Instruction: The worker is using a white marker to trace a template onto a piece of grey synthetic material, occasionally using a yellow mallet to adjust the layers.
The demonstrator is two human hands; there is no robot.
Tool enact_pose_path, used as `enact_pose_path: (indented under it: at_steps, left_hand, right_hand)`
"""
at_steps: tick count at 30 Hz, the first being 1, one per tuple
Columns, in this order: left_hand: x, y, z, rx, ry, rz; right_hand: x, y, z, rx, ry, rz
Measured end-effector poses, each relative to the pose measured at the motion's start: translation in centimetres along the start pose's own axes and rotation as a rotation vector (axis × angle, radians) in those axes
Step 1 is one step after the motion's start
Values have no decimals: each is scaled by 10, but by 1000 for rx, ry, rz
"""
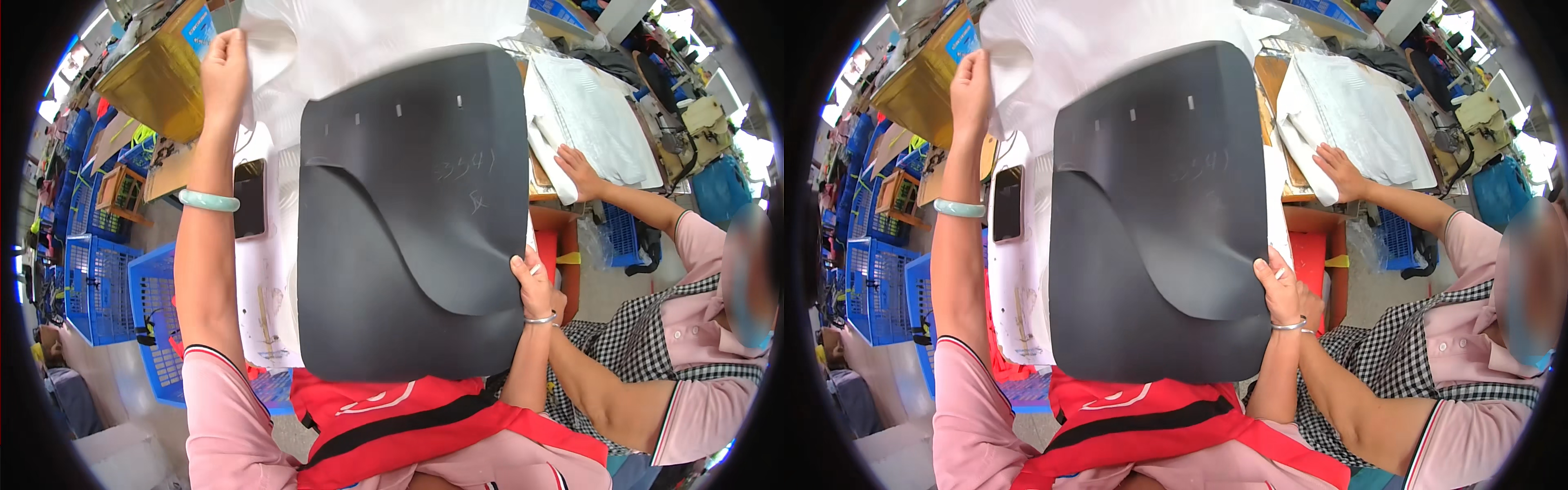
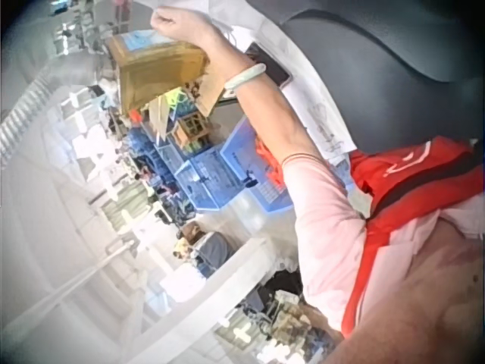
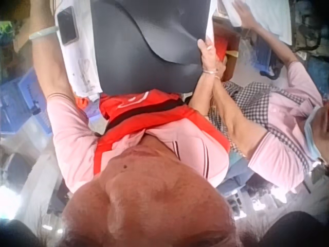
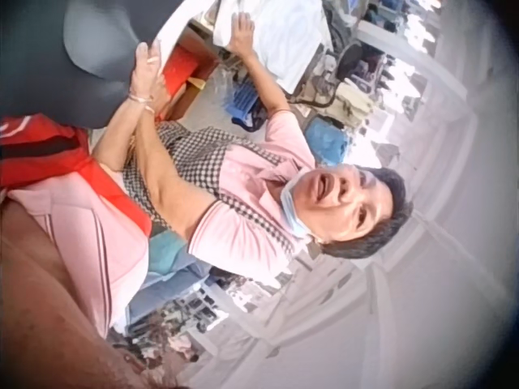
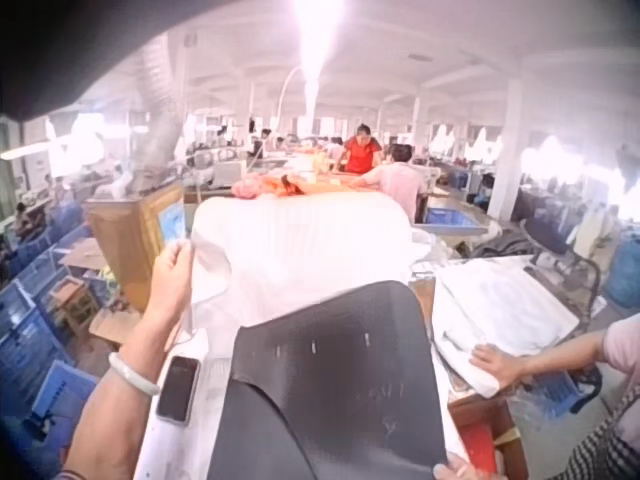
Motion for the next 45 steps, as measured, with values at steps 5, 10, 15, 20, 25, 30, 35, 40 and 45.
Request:
enact_pose_path:
  at_steps: [5,10,15,20,25,30,35,40,45]
  left_hand:
    - [-88,80,32,484,320,-122]
    - [-85,105,66,919,136,-187]
    - [41,56,-1,403,11,-230]
    - [200,-16,-29,145,-404,-524]
    - [206,75,-27,317,-483,-450]
    - [215,114,-50,407,-434,-795]
    - [260,119,-70,477,-580,-822]
    - [262,151,-77,614,-572,-772]
    - [272,142,-82,527,-543,-847]
  right_hand:
    - [24,9,-17,56,-33,-83]
    - [24,-7,-39,-19,-65,-70]
    - [13,-26,-69,-95,-27,-46]
    - [4,-34,-78,-117,-8,14]
    - [13,-50,-84,-249,7,98]
    - [22,-67,-91,-375,47,49]
    - [23,-67,-112,-430,29,78]
    - [21,-80,-147,-414,15,67]
    - [20,-75,-168,-425,45,133]
Point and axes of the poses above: each hand's wrist, its own z-axis away from the middle knuckle, its own y-axis out of the palm, x = y × z, the point moved 7 cm from there along -z, towards the middle knuckle, and after that the axes turned 10 degrees about x, right-handed, at the moved point
